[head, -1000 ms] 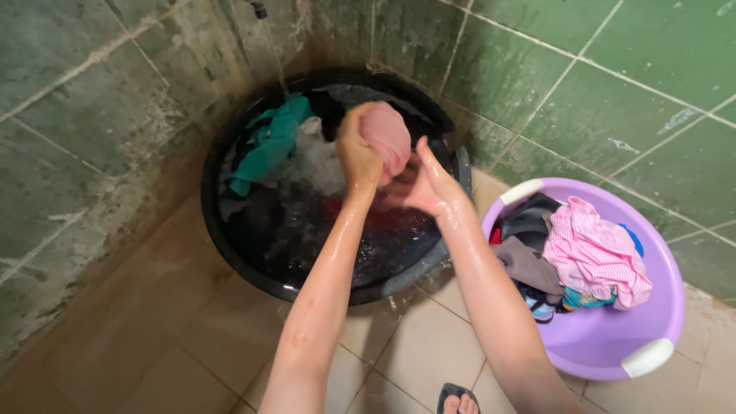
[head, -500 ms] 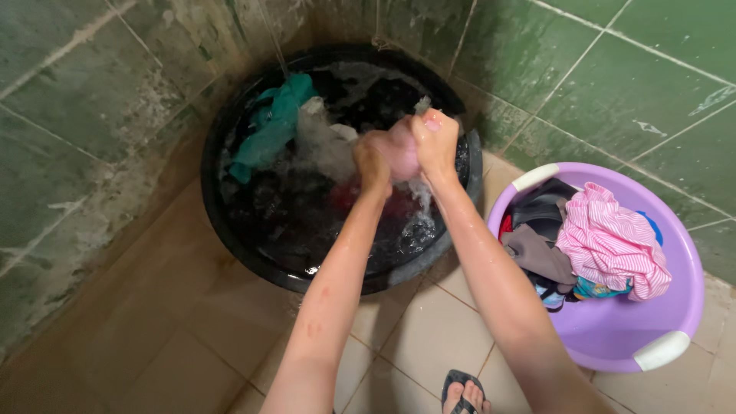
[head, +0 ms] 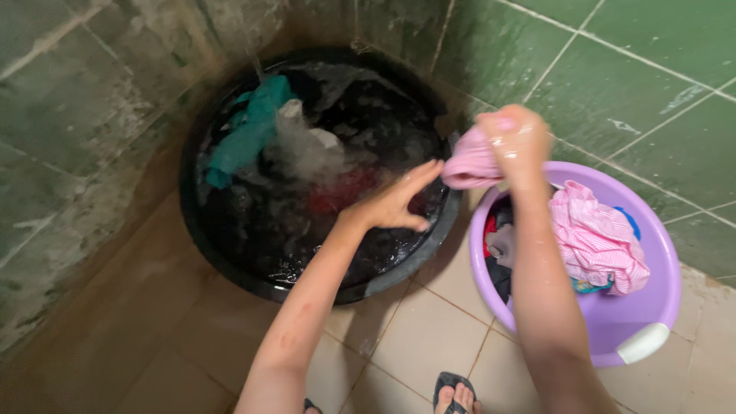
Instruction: The person hand-washes multiple garments in a black basin under running water, then transfers each item to a purple basin. The person repeatedly rinses and wrings clothes, including a teal shirt, pink cloth, red cloth, and dark garments, before emptying the black basin of soapy water.
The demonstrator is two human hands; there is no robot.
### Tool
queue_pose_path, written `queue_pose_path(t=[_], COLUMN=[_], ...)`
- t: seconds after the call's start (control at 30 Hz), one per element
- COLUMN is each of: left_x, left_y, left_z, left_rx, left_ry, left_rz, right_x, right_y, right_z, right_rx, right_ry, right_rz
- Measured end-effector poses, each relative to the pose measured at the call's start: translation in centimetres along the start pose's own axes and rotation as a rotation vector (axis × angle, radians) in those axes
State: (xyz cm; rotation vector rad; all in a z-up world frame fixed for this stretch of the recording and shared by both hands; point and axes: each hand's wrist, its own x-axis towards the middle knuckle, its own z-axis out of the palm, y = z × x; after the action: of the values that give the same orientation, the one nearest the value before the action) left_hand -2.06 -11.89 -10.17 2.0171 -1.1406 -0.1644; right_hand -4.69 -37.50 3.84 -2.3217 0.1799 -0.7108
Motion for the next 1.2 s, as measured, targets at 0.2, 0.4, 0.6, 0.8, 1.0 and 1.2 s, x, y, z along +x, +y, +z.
queue_pose_path(t=[0.2,0.4,0.6,0.8,1.0,1.2], left_x=[-1.1,-0.2,-0.7,5.3,7.5,3.6], left_y=[-5.4,-8.1,-7.7,-2.0,7.7,2.5], left_z=[4.5,11.2,10.1,-1.3,-14.1,-14.2], left_rx=[0.469,0.539,0.371,-0.208,-0.988,-0.65], left_ry=[-0.228,-0.043,0.287,0.63,0.775,1.033], left_rz=[-0.438,-0.628,-0.553,-0.361,0.104,-0.643], right_x=[1.4,-5.4,-4.1,-4.2,-6.4,-2.7], right_y=[13.4,18.5,12.3,4.2,-2.7,-9.8], right_z=[-8.2,0.1,3.5,13.2,15.5,14.7], right_rx=[-0.379,-0.473,-0.619,0.451,1.256,1.62], right_ry=[-0.38,-0.736,-0.435,-0.272,-0.057,-0.052], right_rz=[0.225,0.586,0.347,0.093,0.886,0.599])
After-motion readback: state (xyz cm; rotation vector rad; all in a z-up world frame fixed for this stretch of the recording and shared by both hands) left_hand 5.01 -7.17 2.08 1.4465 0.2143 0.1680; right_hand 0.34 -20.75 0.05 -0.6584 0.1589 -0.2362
